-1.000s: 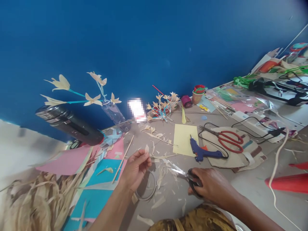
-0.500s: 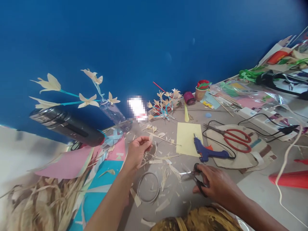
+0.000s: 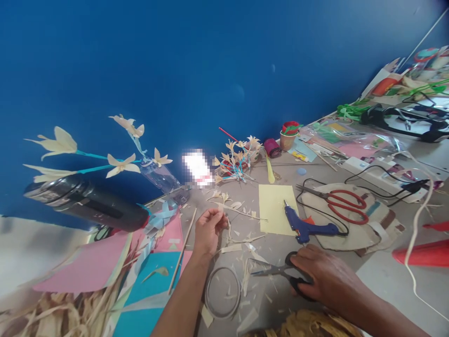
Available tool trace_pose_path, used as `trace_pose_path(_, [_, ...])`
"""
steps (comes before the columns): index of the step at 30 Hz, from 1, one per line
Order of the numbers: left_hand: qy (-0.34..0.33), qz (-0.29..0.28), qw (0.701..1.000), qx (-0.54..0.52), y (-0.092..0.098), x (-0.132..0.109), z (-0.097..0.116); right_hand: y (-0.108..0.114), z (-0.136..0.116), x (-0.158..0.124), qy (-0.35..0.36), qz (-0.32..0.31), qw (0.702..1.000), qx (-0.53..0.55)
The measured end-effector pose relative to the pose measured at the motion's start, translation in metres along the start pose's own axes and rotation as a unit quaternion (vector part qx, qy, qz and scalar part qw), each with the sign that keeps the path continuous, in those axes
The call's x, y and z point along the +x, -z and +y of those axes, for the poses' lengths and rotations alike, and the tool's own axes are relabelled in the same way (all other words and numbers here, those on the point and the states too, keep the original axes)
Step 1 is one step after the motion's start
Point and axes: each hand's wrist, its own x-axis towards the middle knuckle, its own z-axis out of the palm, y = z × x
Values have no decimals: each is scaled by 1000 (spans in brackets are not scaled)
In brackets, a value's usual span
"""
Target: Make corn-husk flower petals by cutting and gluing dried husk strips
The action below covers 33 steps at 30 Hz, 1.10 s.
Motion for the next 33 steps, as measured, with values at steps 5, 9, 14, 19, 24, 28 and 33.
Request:
trace_pose_path(5, [-8, -12, 1000, -22, 2, -3, 0, 8, -11, 10, -58, -74, 995, 26])
trace_pose_path(9, [-14, -16, 999, -32, 2, -4, -3, 15, -18, 10, -57, -55, 995, 63])
trace_pose_path(14, [-18, -8, 999, -41, 2, -2, -4, 16, -22, 3, -41, -25, 999, 14])
trace_pose_path(19, [-19, 1, 999, -42, 1, -2, -3, 4, -15, 10, -49, -39, 998, 22])
trace_pose_path(24, [-20, 15, 998, -52, 2, -1, -1, 3, -7, 17, -43, -63, 996, 46])
trace_pose_path(28, [-25, 42, 996, -75, 8, 2, 7, 9, -9, 16, -36, -72, 996, 34])
trace_pose_path(33, [-37, 72, 992, -97, 17, 6, 18, 11, -12, 14, -45, -85, 995, 30])
